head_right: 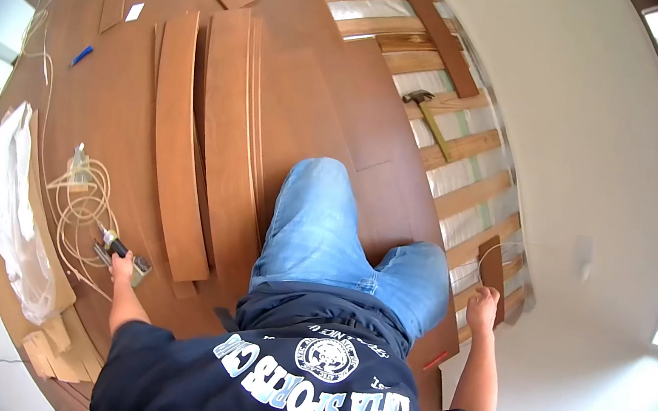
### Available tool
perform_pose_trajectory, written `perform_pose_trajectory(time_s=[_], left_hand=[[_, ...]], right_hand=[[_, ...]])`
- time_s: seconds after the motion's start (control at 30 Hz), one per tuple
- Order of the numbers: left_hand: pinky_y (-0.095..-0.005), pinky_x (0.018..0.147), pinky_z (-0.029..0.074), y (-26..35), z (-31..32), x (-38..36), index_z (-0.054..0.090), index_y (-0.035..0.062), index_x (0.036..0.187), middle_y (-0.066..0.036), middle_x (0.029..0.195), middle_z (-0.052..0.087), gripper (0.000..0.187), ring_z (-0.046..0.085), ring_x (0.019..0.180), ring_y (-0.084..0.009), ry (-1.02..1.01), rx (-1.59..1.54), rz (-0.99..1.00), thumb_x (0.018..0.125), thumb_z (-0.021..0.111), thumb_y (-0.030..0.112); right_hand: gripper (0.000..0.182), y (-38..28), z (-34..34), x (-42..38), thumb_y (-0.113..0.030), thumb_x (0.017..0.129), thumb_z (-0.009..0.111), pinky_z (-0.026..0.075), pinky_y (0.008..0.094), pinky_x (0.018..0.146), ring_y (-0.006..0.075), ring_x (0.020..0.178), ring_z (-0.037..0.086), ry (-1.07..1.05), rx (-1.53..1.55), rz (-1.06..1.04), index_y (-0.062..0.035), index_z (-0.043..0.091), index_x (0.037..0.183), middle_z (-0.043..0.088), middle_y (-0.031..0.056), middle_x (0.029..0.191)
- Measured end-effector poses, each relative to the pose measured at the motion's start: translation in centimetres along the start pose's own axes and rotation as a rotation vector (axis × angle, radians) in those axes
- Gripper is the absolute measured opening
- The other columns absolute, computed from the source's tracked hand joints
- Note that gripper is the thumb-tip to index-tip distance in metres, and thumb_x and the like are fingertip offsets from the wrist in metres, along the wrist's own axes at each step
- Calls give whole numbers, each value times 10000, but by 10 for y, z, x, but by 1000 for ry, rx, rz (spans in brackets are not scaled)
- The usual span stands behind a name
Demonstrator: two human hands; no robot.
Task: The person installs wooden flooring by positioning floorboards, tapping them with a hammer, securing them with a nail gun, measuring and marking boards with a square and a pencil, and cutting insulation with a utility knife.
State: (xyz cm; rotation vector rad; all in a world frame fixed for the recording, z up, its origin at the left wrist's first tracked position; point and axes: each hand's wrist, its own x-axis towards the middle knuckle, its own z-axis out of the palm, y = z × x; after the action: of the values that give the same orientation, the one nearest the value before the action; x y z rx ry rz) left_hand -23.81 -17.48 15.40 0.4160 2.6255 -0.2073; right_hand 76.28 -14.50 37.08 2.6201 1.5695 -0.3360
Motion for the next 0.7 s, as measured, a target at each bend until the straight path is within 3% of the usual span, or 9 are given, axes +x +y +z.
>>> perform_pose_trajectory(time_s=[0.1, 0.17, 0.33, 0.43, 0.5, 0.53, 0.57, 0.63, 0.7], left_hand=[[-508, 1104, 429, 2, -23, -30, 589, 92, 1388, -163, 1310, 672, 566, 590, 1290, -331, 62, -182, 65, 968, 654, 466], [-394, 919, 534, -13, -33, -30, 630, 26, 1255, -114, 1084, 695, 373, 676, 1018, -220, -50, -808, 293, 1003, 642, 302], [-288, 706, 546, 64, -180, -176, 615, 15, 1247, -77, 965, 673, 295, 653, 796, -147, -491, -1222, 583, 1005, 627, 183], [-297, 804, 546, 134, -252, -256, 537, -38, 1362, -102, 1032, 680, 454, 647, 902, -139, -640, -887, 866, 966, 648, 154], [-326, 847, 550, 177, -279, -312, 504, -86, 1385, -141, 1118, 671, 594, 665, 959, -184, -682, -587, 1021, 917, 734, 198], [-365, 862, 560, 192, -284, -327, 536, -83, 1371, -176, 1144, 688, 624, 687, 965, -234, -620, -339, 1132, 875, 768, 215], [-353, 781, 535, 210, -291, -355, 611, -36, 1251, -136, 1071, 678, 498, 673, 902, -237, -463, -198, 1437, 861, 775, 227], [-398, 827, 531, 241, -309, -395, 685, 0, 1102, -171, 1077, 679, 424, 663, 946, -330, -595, 113, 1693, 850, 785, 326], [-424, 883, 518, 259, -326, -433, 715, 28, 1014, -186, 1100, 682, 383, 641, 1040, -363, -575, 518, 1648, 869, 769, 378]], right_hand=[[331, -49, -16, 0, -54, 836, 620, 478, 452, 1074, 413, 1232, 573, -2, 89, 43, 1, 683, 1156, 555, 224, 1371], [330, -82, -21, 14, -50, 865, 651, 483, 449, 1076, 394, 1274, 568, 8, 268, -48, -44, 679, 1193, 550, 188, 1391], [463, -283, -77, 8, 8, 810, 684, 488, 453, 1103, 408, 1313, 547, 96, 393, -656, -76, 657, 1264, 548, 201, 1425], [511, -417, -111, -28, -15, 765, 717, 499, 498, 1074, 373, 1292, 577, 230, 444, -1212, -90, 665, 1268, 593, 171, 1412], [540, -480, -139, -58, -115, 883, 648, 394, 533, 1174, 338, 1372, 529, 202, 426, -1541, -80, 566, 1416, 581, 174, 1433], [570, -500, -145, -71, -130, 891, 644, 382, 541, 1178, 331, 1397, 506, 269, 358, -1624, -80, 534, 1448, 562, 171, 1455], [601, -512, -146, -82, -144, 899, 639, 371, 549, 1183, 323, 1421, 482, 330, 291, -1706, -79, 501, 1481, 543, 168, 1476], [621, -522, -138, -89, -191, 921, 585, 367, 555, 1179, 296, 1311, 574, 339, 275, -1672, -57, 461, 1514, 620, 135, 1358], [590, -496, -138, -90, -215, 831, 683, 528, 436, 969, 270, 954, 675, 96, 172, -1630, -46, 570, 1385, 681, 63, 987]])
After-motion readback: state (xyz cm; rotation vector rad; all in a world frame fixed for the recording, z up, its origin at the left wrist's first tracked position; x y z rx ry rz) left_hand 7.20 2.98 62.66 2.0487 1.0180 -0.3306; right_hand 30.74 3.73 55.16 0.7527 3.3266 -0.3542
